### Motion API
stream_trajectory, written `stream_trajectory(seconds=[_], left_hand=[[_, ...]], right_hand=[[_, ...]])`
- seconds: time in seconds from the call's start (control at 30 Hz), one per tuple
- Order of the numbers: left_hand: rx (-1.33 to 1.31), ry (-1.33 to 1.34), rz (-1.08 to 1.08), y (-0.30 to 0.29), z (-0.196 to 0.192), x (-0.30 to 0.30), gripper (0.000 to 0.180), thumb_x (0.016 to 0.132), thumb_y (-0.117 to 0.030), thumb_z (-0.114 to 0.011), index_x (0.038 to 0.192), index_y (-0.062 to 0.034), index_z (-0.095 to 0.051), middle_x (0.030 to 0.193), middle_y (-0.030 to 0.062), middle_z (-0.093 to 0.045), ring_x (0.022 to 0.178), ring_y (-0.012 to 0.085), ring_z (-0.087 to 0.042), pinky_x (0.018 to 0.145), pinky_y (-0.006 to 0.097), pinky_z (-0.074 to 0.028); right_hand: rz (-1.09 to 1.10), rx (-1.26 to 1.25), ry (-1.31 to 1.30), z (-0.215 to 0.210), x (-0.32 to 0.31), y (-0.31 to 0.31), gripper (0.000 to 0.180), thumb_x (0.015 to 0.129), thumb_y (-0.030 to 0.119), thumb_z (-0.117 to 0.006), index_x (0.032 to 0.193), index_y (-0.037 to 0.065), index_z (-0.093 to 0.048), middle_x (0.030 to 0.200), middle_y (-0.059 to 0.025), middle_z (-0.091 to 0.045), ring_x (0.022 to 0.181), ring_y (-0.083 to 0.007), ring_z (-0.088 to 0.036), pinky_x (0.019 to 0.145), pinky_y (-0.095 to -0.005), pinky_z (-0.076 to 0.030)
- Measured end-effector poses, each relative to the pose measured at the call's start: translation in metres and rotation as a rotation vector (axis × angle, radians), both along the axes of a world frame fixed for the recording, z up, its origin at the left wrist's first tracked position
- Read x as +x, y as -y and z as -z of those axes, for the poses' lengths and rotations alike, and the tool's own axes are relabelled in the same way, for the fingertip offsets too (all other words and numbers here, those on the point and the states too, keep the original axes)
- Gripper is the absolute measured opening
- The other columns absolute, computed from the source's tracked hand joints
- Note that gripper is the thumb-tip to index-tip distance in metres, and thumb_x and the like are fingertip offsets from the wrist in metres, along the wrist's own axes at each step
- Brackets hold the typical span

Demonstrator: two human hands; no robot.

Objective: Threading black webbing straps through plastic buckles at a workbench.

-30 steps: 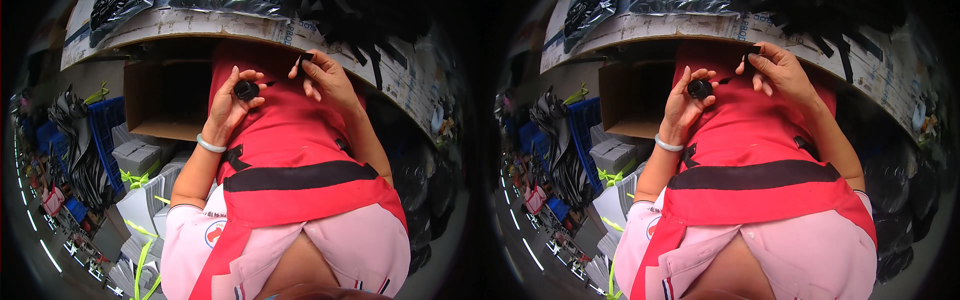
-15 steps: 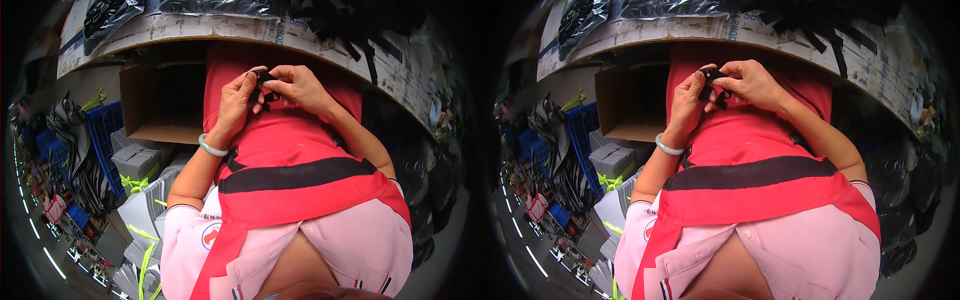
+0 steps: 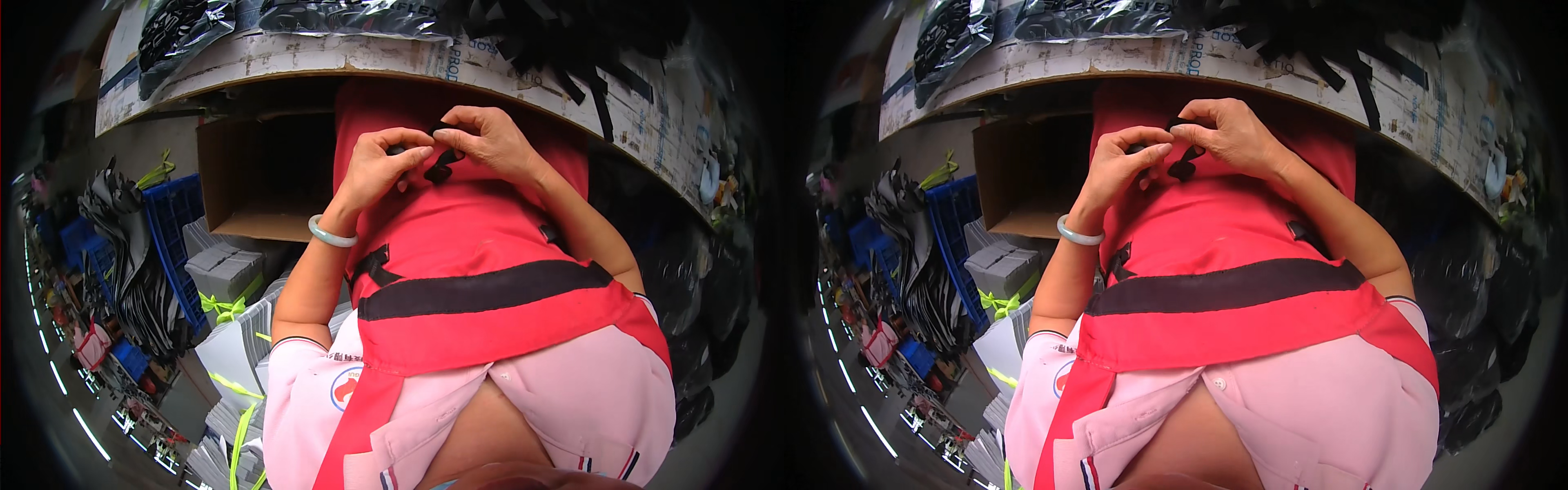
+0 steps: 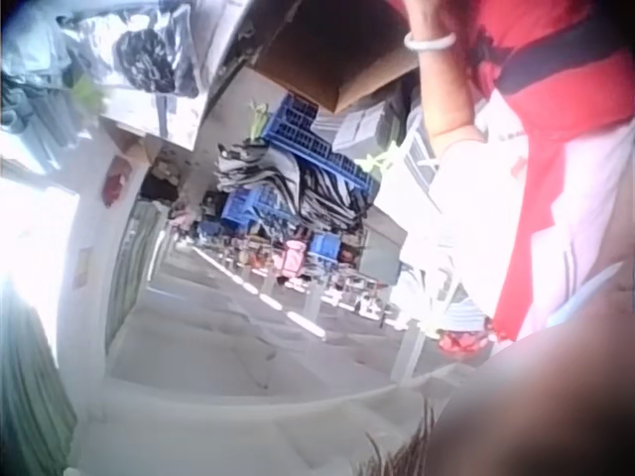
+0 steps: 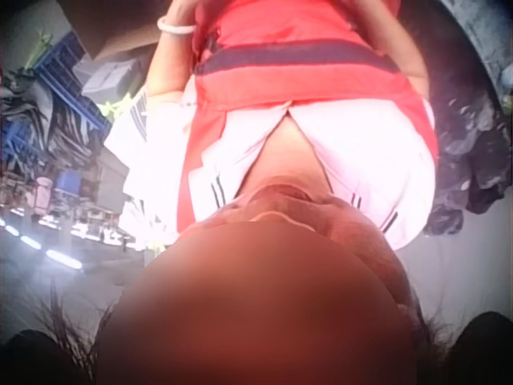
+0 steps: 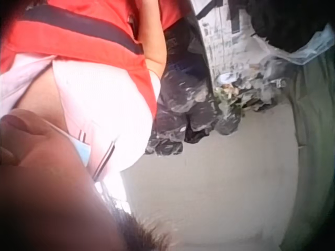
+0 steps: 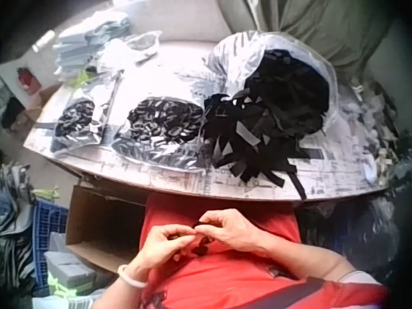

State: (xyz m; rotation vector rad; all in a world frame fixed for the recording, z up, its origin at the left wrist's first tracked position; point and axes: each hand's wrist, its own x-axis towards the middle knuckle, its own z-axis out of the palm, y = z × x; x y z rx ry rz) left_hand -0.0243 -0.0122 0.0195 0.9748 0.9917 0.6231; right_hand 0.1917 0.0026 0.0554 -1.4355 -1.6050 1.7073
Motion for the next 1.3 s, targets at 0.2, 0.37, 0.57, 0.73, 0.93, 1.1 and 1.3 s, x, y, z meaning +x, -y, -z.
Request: stream_trajectory(seconds=[0.2,0.37,0.57,0.73,0.93,1.1,1.3], left_hand=[[-0.228,-0.056,0.065,-0.004,0.021,0.005,0.023,0.096,-0.01,-0.056,0.111,0.0064,-0.063,0.085,0.0077,-0.064,0.063,0.012,-0.062,0.05,0.023,-0.053],[-0.08,-0.076,-0.027,-0.005,0.016,0.006,0.02,0.091,-0.014,-0.067,0.1,0.0032,-0.07,0.085,0.0064,-0.066,0.07,0.0127,-0.063,0.059,0.026,-0.052],[0.836,-0.517,0.438,0.01,0.001,0.025,0.018,0.075,-0.012,-0.074,0.092,-0.0044,-0.072,0.088,0.0104,-0.063,0.081,0.0322,-0.062,0.071,0.039,-0.05],[0.688,-0.385,0.32,-0.001,0.006,0.025,0.014,0.08,-0.009,-0.072,0.092,-0.0029,-0.072,0.086,0.0098,-0.062,0.075,0.0259,-0.062,0.067,0.033,-0.05],[-0.139,0.045,-0.286,0.004,0.006,0.005,0.017,0.091,-0.014,-0.069,0.098,0.0022,-0.07,0.077,0.0042,-0.065,0.053,0.0072,-0.052,0.044,0.02,-0.038],[-0.133,0.192,-0.41,0.014,0.009,0.016,0.019,0.092,-0.014,-0.067,0.101,0.0028,-0.068,0.079,0.004,-0.066,0.056,0.008,-0.056,0.045,0.02,-0.043],[0.645,-0.288,-0.107,0.005,0.004,0.016,0.016,0.088,-0.01,-0.069,0.1,0.0002,-0.069,0.077,0.0076,-0.067,0.063,0.0113,-0.06,0.056,0.026,-0.048]], right_hand=[[-0.065,-0.395,-0.227,0.071,0.005,0.01,0.019,0.098,0.027,-0.056,0.096,0.008,-0.058,0.071,0.0038,-0.056,0.053,-0.0027,-0.047,0.047,-0.0177,-0.036],[-0.143,-0.46,-0.213,0.087,0.003,0.015,0.021,0.1,0.031,-0.052,0.094,0.011,-0.055,0.071,0.0054,-0.054,0.054,-0.0013,-0.048,0.047,-0.0158,-0.035],[-0.095,-0.535,-0.328,0.099,0.008,0.017,0.022,0.1,0.029,-0.052,0.09,0.01,-0.057,0.069,0.0036,-0.057,0.054,-0.0025,-0.051,0.048,-0.0161,-0.037],[0.059,-0.439,-0.284,0.091,0.013,0.011,0.022,0.1,0.028,-0.053,0.092,0.008,-0.058,0.069,0.0032,-0.057,0.052,-0.0022,-0.05,0.045,-0.0167,-0.039],[0.193,-0.383,-0.322,0.05,0.013,0.008,0.023,0.099,0.027,-0.056,0.105,0.005,-0.06,0.073,0.0012,-0.059,0.051,-0.0026,-0.051,0.045,-0.0172,-0.041],[0.186,-0.286,-0.308,0.013,0.001,0.008,0.023,0.098,0.023,-0.058,0.109,0.003,-0.063,0.071,0.0002,-0.06,0.052,-0.0022,-0.052,0.045,-0.0167,-0.04],[-0.089,0.006,-0.106,0.012,0.012,-0.005,0.021,0.095,0.017,-0.061,0.104,-0.002,-0.062,0.073,-0.0006,-0.061,0.063,-0.0073,-0.052,0.056,-0.0241,-0.044]])
